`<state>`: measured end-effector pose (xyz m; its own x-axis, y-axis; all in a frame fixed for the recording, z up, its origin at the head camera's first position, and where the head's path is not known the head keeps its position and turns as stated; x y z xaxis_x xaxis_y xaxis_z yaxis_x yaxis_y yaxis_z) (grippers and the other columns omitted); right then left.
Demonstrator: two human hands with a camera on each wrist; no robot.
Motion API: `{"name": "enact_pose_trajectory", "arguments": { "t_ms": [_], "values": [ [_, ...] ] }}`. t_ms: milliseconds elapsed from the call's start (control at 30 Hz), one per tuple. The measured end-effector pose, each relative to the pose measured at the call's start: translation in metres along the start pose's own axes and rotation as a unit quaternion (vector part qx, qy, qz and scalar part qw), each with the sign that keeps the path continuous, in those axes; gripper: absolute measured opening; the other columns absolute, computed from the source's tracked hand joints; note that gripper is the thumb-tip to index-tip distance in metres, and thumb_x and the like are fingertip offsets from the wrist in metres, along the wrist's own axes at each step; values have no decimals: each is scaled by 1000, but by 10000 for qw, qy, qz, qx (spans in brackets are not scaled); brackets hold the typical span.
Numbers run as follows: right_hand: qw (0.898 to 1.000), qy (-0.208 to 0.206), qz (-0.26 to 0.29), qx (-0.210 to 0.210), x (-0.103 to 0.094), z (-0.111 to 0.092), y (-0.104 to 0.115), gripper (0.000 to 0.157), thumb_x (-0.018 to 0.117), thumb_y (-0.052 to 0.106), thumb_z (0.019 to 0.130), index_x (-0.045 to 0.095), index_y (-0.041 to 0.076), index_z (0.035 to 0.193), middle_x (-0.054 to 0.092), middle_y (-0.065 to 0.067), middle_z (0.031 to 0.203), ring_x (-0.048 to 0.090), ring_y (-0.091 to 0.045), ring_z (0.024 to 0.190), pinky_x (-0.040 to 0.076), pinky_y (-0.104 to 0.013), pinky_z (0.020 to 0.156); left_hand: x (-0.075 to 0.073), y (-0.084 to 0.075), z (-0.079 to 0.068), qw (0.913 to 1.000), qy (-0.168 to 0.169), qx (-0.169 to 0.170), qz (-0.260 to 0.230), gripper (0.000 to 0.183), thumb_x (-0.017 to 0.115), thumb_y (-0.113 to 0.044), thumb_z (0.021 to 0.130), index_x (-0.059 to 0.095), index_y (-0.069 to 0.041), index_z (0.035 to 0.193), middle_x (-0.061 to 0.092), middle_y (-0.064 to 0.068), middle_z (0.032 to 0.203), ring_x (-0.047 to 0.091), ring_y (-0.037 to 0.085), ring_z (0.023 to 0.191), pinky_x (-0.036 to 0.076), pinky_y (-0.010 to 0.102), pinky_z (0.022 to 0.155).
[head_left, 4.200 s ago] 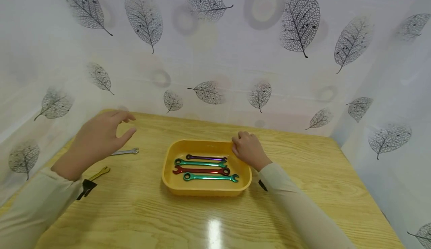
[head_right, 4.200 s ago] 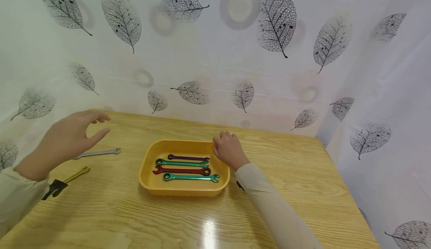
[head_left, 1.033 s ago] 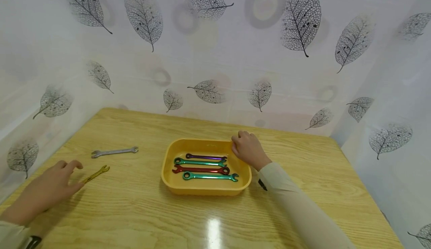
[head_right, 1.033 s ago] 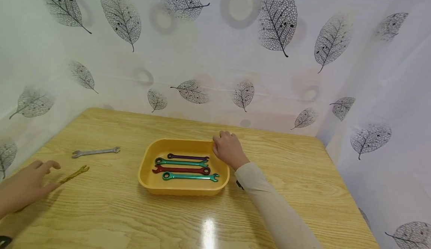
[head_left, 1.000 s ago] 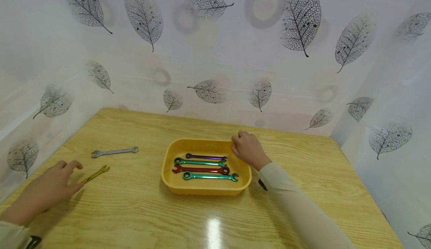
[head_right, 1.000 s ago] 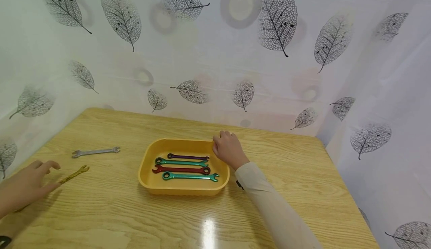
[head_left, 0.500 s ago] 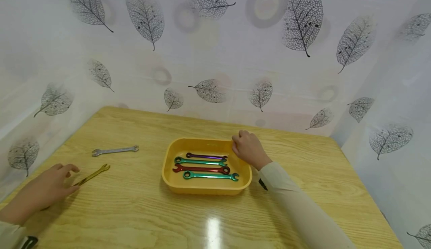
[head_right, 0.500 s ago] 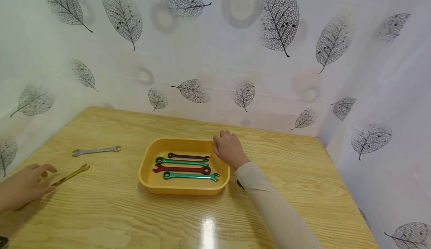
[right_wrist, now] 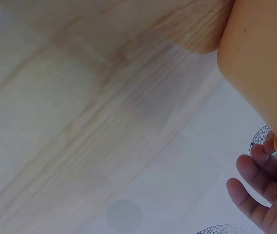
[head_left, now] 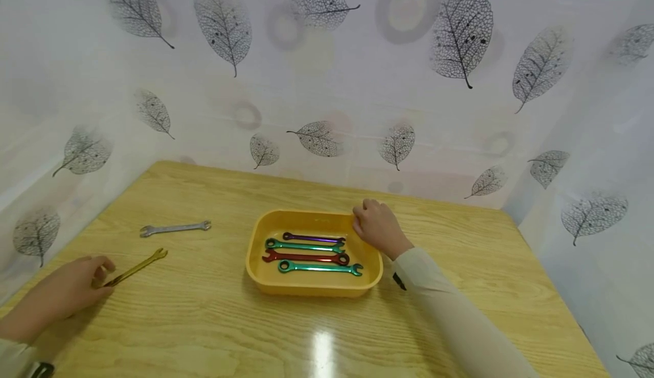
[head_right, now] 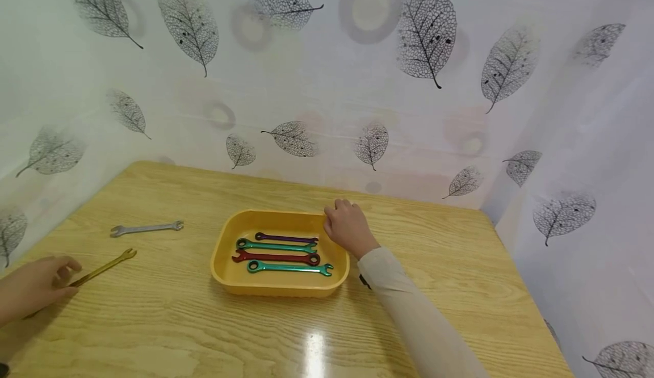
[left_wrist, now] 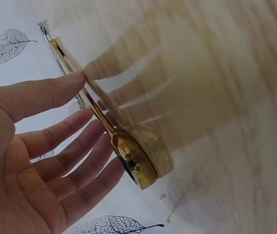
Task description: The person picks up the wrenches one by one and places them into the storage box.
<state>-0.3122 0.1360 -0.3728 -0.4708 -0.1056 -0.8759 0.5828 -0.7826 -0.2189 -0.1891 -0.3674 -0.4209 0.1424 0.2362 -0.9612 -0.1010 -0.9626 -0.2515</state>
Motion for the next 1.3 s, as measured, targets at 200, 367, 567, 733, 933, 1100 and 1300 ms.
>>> {"name": "enact_pose_trajectory", "arguments": {
  "t_ms": [200, 367, 567, 733, 933, 1100, 1300],
  "values": [
    [9999, -116, 48, -2, 1, -2, 0, 14, 60, 13, 86, 57, 10, 73, 41, -4, 62, 31, -14, 53, 31, -27, 50, -3, 0, 0, 10000, 44, -15, 17, 34, 75, -14, 73, 61, 11, 93, 65, 12, 80, 61, 25, 70, 50, 40, 61],
    [9999, -137, 89, -8, 3, -2, 1, 14, 60, 13, 85, 57, 10, 72, 40, -4, 61, 29, -13, 53, 30, -26, 50, -5, 3, -5, 9997, -51, -181, 146, 32, 75, -18, 74, 66, 7, 91, 69, 16, 83, 65, 31, 74, 51, 47, 66],
    [9998, -199, 46, -51, 3, -2, 1, 15, 61, 13, 85, 56, 10, 71, 41, -4, 61, 29, -12, 54, 32, -26, 50, -8, -1, -8, 9990, -44, -317, 311, 25, 75, -22, 74, 72, -1, 85, 70, 14, 80, 65, 36, 77, 50, 51, 69],
    [9997, -223, 66, -76, 3, -1, 1, 16, 61, 12, 85, 56, 9, 71, 41, -4, 61, 29, -13, 54, 32, -26, 50, -9, -5, -10, 9993, -51, -295, 245, 20, 76, -23, 73, 73, -4, 81, 70, 9, 75, 65, 31, 71, 49, 49, 66],
    [9995, -259, 106, -141, 2, 0, 2, 15, 61, 12, 85, 56, 8, 70, 41, -5, 61, 30, -14, 52, 32, -26, 50, -9, -4, -7, 9996, -99, -201, 174, 12, 76, -18, 71, 72, -7, 76, 69, 3, 72, 63, 21, 65, 50, 44, 63],
    [9996, -221, 106, -99, 1, 0, 1, 15, 61, 12, 85, 56, 8, 71, 41, -5, 61, 29, -13, 53, 31, -26, 50, -10, -4, -1, 9999, 60, -91, 133, 7, 75, -15, 73, 71, -9, 74, 67, -2, 69, 59, 14, 61, 49, 38, 59],
    [9996, -234, 113, -110, 0, 0, 0, 16, 61, 12, 84, 55, 9, 70, 40, -4, 61, 29, -12, 53, 30, -26, 49, -13, -9, 1, 9997, -11, 46, 220, 7, 75, -13, 73, 70, -8, 73, 67, -2, 68, 58, 13, 61, 49, 37, 58]
  ]
}}
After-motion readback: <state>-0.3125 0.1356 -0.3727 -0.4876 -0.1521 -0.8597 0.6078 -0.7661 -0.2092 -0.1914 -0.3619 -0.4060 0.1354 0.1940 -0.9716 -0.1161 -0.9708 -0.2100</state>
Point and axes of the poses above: each hand's wrist, its own z-axis towards the middle knuckle, its own x-axis out of the palm, y = z × x, the point moved 5 cm from there along z, towards the middle knuckle
